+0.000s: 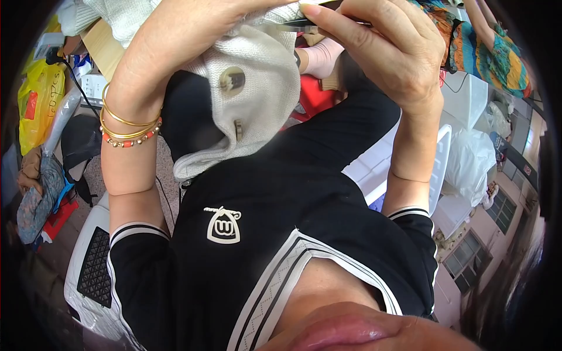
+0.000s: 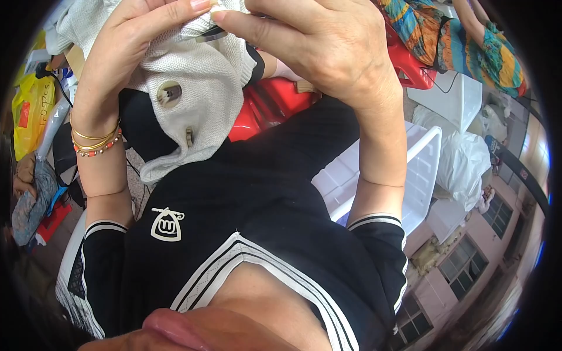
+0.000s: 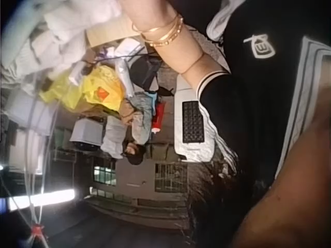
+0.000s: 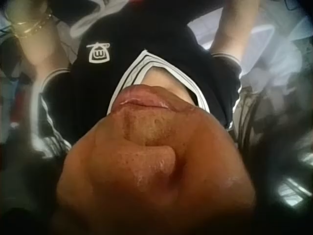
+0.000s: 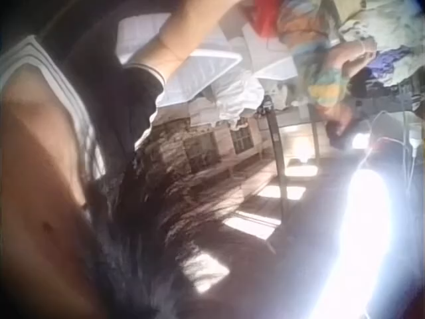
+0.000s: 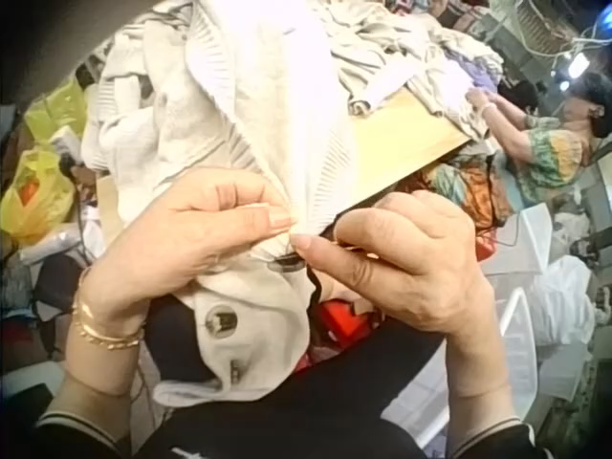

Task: Trimming loose threads and checking buttons on a white knitted garment using thread snips.

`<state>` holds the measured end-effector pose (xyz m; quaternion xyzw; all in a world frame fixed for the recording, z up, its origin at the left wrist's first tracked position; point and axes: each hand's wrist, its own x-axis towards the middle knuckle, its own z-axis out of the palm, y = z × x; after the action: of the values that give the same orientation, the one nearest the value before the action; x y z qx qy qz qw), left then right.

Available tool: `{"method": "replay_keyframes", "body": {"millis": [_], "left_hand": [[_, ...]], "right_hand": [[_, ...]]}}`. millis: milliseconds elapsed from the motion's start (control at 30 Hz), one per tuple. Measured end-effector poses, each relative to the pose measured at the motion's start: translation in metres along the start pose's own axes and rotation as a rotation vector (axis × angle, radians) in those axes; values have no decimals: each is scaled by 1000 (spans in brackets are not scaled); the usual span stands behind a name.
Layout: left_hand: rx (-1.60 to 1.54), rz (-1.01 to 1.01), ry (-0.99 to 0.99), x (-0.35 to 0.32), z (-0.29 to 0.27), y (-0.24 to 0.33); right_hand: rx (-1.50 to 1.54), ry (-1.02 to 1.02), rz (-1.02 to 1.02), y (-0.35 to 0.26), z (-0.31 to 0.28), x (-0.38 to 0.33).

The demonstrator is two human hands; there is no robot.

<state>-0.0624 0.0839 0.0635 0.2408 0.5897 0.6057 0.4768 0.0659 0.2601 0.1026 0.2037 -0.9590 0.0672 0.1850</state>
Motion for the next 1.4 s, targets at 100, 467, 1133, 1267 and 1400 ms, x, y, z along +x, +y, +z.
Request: {"method": "replay_keyframes", "body": {"millis": [100,467,1133,1267,1400], "left_hand": [[-471,862,-552,48,-5,-47],[6,54,4,3,-1,-5],[-496,920,-563,38,-5,-39],[-8,28,-1,2,1,-3],[54,-16,60,-1,2,-2]], "right_hand": [[57,72,46,3,7,-8],[243,91,169,3,8,-11],[262,38,91,9,7,-10],[270,30,124,8,5,-11],[267,18,137,8,10,-10]]}}
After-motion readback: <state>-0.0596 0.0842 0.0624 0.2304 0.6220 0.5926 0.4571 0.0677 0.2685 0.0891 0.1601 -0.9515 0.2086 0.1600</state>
